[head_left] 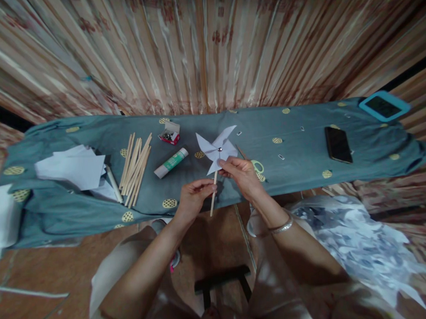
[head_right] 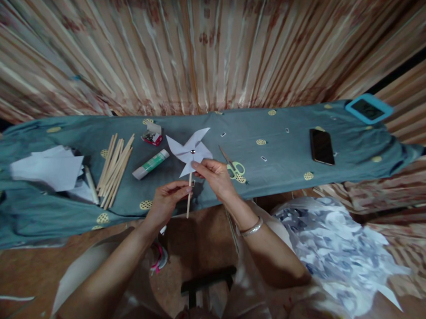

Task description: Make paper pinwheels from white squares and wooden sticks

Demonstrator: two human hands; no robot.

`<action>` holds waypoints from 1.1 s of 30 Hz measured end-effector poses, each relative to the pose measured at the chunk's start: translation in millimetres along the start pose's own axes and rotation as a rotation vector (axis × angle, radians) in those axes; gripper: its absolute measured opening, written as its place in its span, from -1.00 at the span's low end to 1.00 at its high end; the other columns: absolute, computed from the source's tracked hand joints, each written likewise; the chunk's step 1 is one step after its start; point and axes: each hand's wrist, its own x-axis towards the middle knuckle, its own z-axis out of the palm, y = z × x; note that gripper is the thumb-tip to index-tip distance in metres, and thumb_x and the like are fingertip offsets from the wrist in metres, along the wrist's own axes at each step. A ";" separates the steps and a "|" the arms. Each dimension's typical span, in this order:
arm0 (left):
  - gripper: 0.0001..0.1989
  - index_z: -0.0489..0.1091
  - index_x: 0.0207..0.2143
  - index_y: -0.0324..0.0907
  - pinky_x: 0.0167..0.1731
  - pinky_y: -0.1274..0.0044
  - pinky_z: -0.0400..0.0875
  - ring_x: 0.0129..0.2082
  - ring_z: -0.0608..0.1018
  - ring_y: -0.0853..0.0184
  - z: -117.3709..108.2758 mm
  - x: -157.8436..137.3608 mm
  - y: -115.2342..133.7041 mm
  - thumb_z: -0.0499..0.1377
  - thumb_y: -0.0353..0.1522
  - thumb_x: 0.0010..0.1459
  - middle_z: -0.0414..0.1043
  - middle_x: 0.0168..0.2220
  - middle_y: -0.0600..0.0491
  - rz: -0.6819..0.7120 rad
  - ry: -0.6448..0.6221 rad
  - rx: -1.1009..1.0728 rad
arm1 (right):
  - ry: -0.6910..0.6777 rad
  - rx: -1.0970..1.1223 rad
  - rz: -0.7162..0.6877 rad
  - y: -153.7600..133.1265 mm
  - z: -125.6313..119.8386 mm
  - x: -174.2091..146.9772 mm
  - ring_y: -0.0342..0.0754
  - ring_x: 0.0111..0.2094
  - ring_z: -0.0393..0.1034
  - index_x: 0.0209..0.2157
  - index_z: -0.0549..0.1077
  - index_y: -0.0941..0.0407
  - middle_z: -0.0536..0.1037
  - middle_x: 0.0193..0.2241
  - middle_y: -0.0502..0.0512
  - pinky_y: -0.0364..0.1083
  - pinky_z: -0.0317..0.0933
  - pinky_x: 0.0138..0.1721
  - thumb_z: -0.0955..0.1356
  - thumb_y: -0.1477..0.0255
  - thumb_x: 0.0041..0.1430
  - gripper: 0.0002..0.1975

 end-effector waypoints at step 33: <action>-0.59 0.59 -0.42 -0.20 -0.24 0.50 0.48 -0.38 0.58 0.32 12.4 2.3 5.1 0.49 -0.16 -0.33 0.61 -0.40 0.00 -0.017 -0.028 -0.067 | 0.145 -0.416 -0.248 -17.8 -43.0 42.4 -0.16 -0.54 0.29 -0.49 0.56 0.11 0.52 -0.60 -0.07 -0.15 0.18 -0.44 0.47 0.16 -0.12 -0.71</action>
